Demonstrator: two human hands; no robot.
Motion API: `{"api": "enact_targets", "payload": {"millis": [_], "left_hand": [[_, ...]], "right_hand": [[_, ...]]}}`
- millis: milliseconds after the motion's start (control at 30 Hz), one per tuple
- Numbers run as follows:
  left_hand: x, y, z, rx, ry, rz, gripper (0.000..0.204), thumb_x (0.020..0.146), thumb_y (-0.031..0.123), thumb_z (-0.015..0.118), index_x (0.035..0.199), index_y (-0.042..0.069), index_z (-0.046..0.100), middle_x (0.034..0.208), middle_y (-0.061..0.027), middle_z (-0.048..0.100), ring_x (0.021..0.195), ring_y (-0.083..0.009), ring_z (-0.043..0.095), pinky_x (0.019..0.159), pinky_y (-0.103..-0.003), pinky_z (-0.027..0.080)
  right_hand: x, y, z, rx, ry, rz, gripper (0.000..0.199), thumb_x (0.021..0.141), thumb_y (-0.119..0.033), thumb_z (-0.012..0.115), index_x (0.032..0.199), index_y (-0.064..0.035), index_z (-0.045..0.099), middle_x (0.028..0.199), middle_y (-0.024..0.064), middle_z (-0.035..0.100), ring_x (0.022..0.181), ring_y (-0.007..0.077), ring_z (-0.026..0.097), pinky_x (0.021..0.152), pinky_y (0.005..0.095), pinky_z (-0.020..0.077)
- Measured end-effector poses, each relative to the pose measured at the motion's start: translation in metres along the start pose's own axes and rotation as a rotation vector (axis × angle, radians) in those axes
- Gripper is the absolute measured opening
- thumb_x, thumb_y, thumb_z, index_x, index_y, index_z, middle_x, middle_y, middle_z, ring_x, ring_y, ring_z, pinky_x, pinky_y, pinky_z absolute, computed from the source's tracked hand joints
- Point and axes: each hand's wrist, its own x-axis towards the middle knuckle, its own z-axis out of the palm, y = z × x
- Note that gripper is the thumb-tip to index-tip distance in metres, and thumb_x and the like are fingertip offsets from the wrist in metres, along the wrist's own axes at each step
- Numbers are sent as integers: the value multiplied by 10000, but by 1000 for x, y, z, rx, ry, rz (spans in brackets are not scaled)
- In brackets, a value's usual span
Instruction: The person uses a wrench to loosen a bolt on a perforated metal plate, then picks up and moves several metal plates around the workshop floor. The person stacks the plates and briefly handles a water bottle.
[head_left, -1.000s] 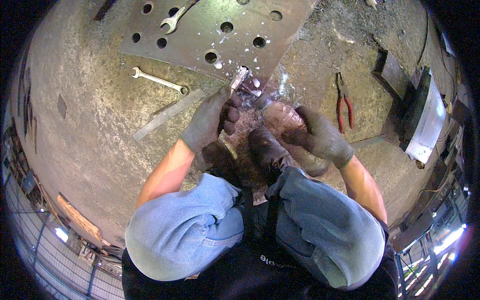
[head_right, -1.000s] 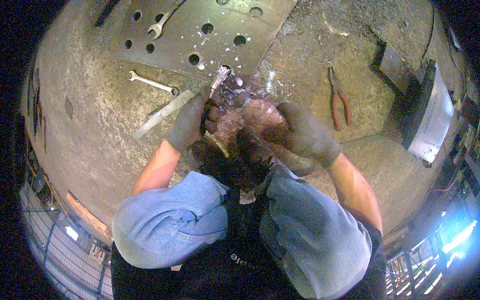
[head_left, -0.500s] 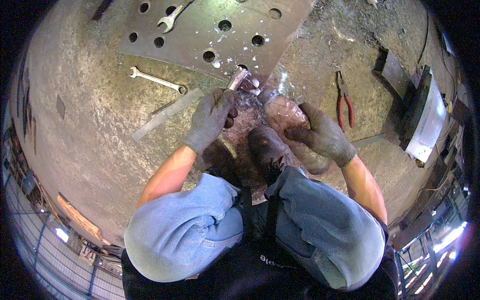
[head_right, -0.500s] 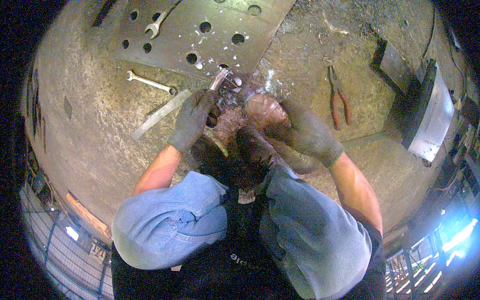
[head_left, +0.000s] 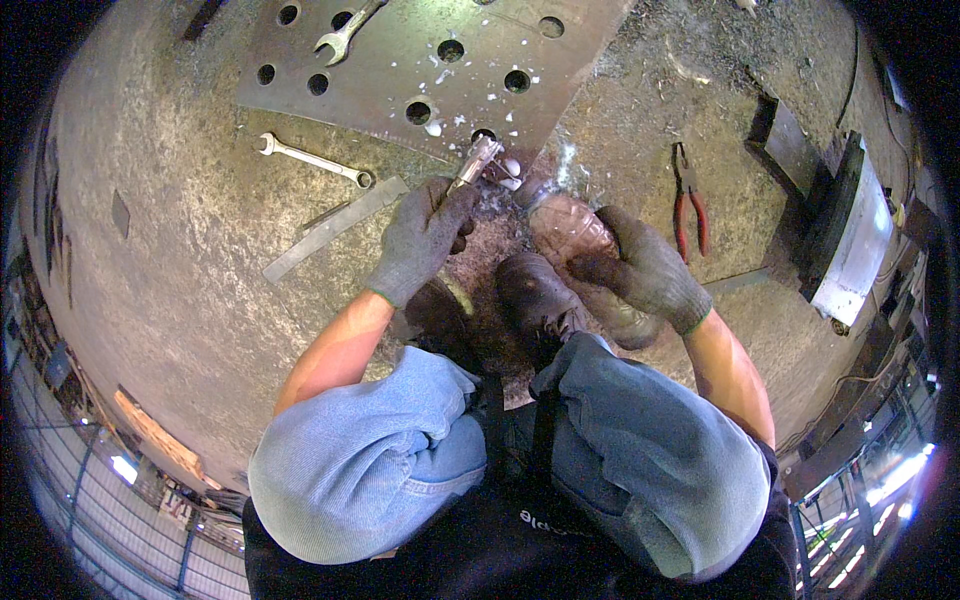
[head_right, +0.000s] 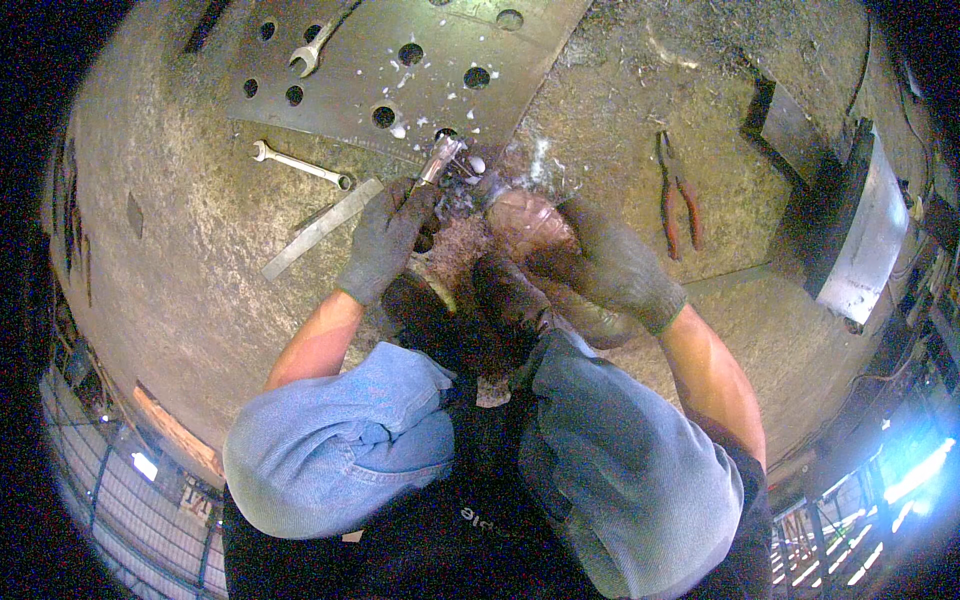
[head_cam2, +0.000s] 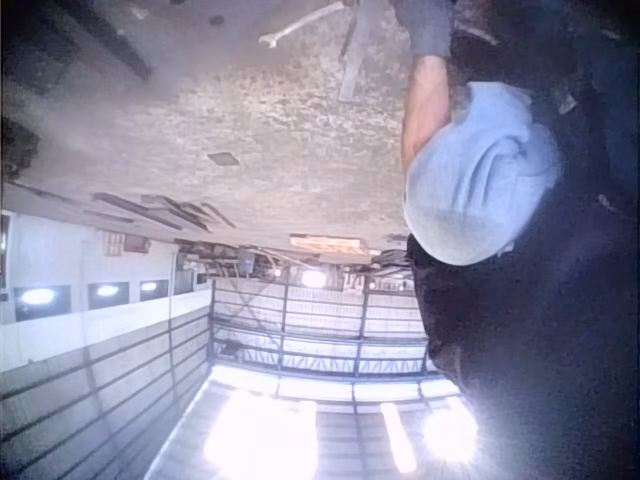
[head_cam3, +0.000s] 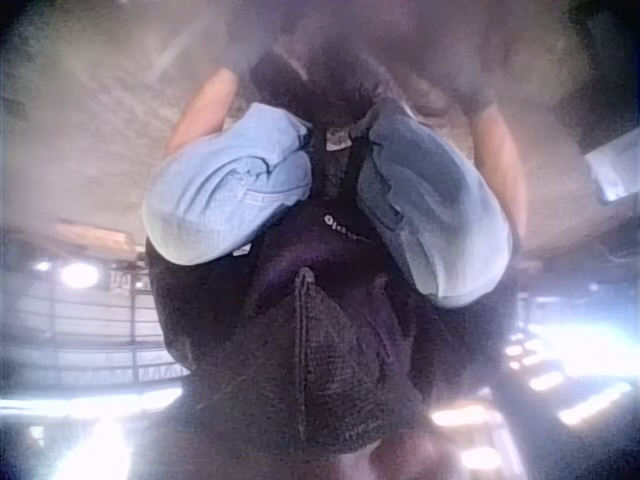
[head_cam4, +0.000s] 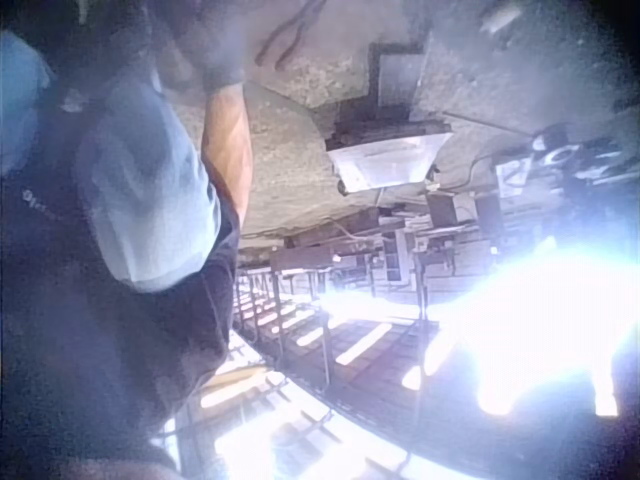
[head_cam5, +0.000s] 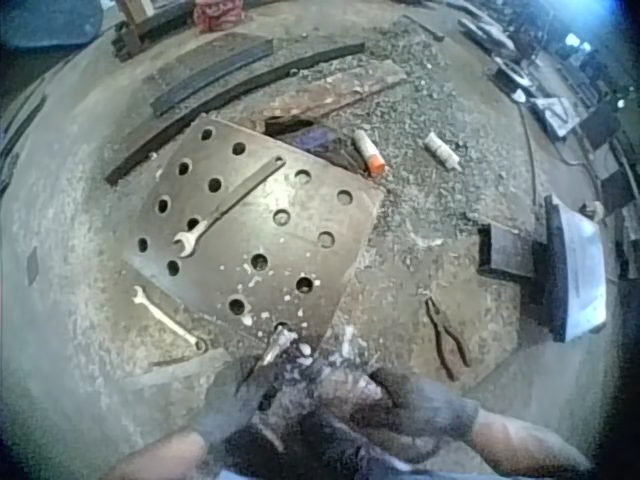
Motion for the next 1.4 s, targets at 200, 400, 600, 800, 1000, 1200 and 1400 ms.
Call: {"api": "enact_targets", "payload": {"millis": [200, 400, 600, 800, 1000, 1200, 1400], "left_hand": [[0, -26, -8, 212, 25, 328, 293, 999, 309, 494, 981, 30, 583, 776, -81, 625, 666, -150, 598, 621, -316, 484], [-22, -18, -22, -127, -57, 184, 264, 1008, 268, 476, 1030, 19, 563, 774, -51, 602, 667, -125, 573, 630, -291, 480], [-35, -16, -27, -403, -122, 135, 308, 997, 302, 512, 1090, 16, 578, 786, -32, 595, 681, -128, 575, 629, -282, 470], [-39, -5, -52, 218, 206, 115, 313, 977, 304, 549, 957, -4, 599, 687, -28, 579, 610, -102, 523, 529, -267, 414], [-26, 9, -96, -190, 214, 54, 309, 978, 336, 513, 912, 45, 593, 628, 0, 486, 530, -87, 454, 485, -269, 386], [-9, -35, -106, -281, 119, -11, 313, 965, 361, 513, 951, 67, 621, 686, 21, 546, 581, -67, 489, 535, -235, 409], [-7, -38, -115, -426, 46, -40, 328, 943, 329, 501, 971, 31, 634, 711, -31, 578, 626, -122, 531, 581, -289, 450]], "right_hand": [[13, 32, 6, 89, 404, 61, 551, 831, -296, 741, 1261, -33, 520, 1136, 156, 639, 1018, 252, 621, 877, 361, 484], [25, 48, -49, 434, 1113, -327, 450, 880, -143, 703, 1277, -60, 508, 1184, 66, 597, 1051, 172, 569, 916, 319, 470], [41, 92, -109, 668, 1143, -294, 372, 883, -184, 684, 1209, -40, 576, 1159, 68, 612, 985, 169, 602, 820, 312, 520], [22, 162, -123, 795, 959, 68, 368, 911, -350, 635, 1095, -31, 619, 853, 57, 632, 678, 158, 589, 650, 293, 517], [10, 158, -43, 749, 1023, 60, 281, 958, -320, 571, 877, -53, 604, 756, 27, 594, 632, 118, 502, 572, 288, 418], [9, 162, -17, 789, 1006, 129, 225, 934, -219, 565, 1039, -20, 574, 840, 40, 596, 700, 134, 542, 613, 286, 459], [9, 174, -21, 401, 977, 231, 361, 922, -251, 580, 1162, 19, 579, 1050, 126, 641, 937, 206, 599, 825, 350, 486]]}}
